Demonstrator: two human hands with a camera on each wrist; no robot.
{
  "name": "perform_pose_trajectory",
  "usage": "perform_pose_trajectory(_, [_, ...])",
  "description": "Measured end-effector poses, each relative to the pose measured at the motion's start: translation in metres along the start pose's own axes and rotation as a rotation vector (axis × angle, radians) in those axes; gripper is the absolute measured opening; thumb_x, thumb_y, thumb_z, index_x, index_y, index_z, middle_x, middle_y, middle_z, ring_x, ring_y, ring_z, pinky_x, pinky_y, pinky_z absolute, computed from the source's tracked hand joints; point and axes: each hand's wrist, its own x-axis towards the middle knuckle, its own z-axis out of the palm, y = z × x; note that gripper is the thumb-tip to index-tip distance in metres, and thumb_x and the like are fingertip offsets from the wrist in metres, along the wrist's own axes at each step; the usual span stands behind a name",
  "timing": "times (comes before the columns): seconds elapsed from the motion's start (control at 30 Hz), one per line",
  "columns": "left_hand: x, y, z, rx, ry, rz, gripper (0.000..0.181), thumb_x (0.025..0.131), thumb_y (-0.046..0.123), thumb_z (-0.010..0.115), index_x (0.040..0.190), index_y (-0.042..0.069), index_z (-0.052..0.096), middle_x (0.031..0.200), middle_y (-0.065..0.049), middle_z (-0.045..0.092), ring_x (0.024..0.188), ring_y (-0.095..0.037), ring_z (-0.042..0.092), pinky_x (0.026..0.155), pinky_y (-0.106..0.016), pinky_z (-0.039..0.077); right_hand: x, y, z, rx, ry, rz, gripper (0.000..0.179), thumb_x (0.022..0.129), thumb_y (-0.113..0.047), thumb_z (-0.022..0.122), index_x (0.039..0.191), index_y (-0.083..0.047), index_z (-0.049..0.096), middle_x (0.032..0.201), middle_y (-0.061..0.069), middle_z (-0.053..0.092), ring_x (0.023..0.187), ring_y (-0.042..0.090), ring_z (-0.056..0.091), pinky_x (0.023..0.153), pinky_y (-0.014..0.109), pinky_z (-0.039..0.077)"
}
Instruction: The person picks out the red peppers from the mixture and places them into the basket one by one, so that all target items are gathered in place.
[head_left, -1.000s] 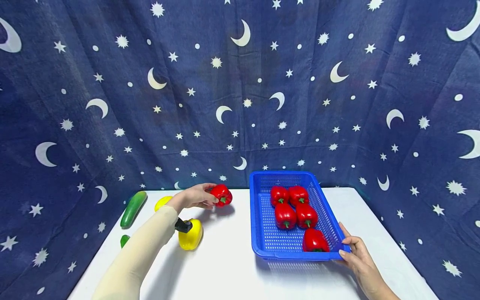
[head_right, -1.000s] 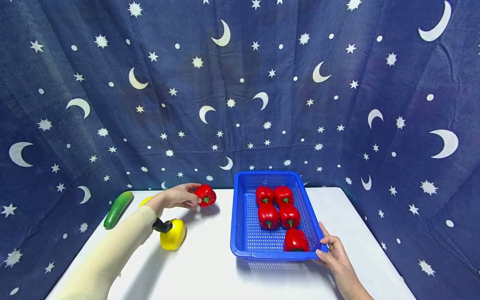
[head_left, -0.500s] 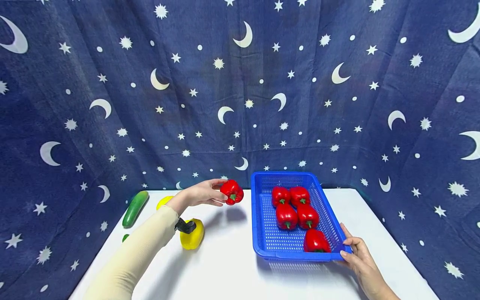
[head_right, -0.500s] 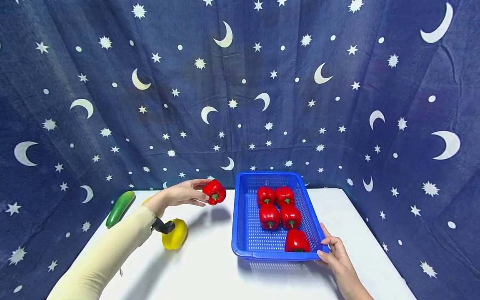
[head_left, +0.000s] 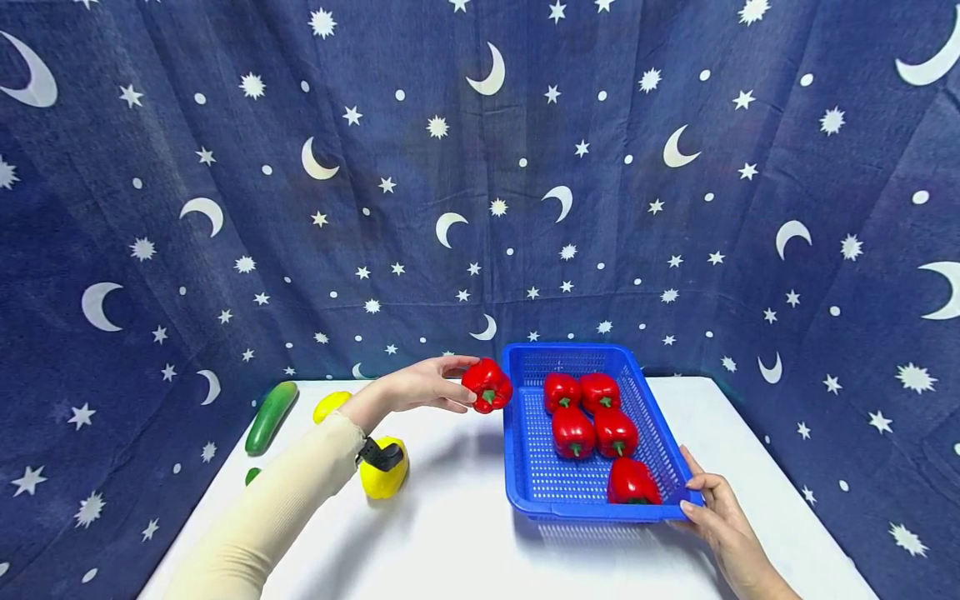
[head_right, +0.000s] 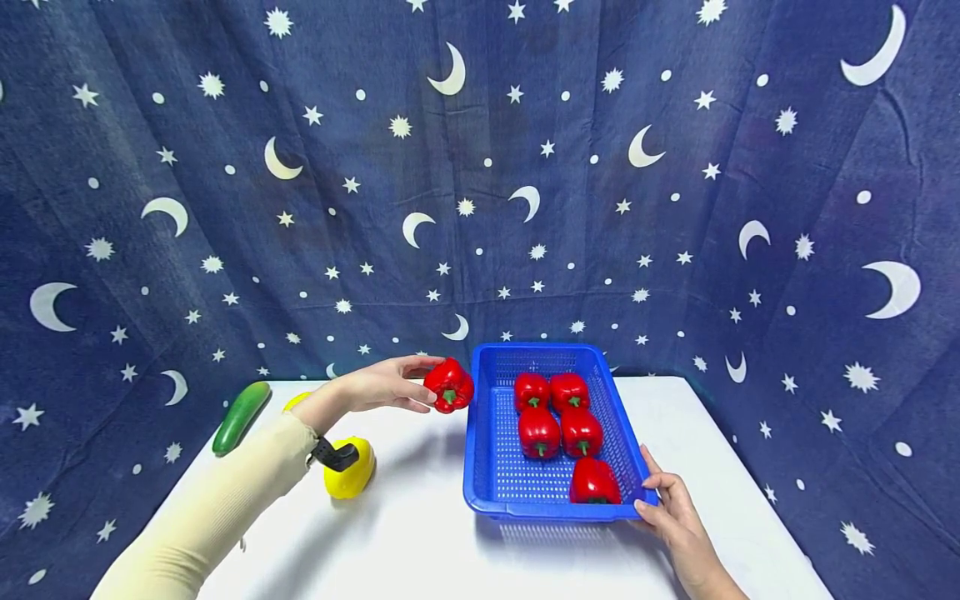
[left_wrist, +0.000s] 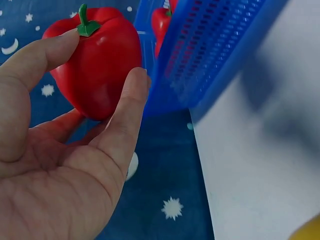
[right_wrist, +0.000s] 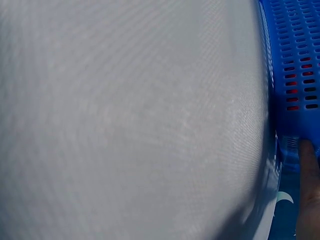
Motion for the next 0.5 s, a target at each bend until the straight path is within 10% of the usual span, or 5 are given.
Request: perform_pose_trajectory(0.5, [0.002,0.011,0.042,0.067,-0.115,0.025,0.079,0.085,0.014,0.083,0.154,0.015,0.044,0.143,-0.011,0.051,0.109,-0.03,0.069,0.093,-0.046,0.057,0.0,0.001,-0.001,0.026,-0.011,-0.022,0.017,0.106,-0.002,0.044,0.121,-0.006,0.038,0.171,-0.006,0.011,0.131,-0.012,0.04,0.092,0.024,0.053])
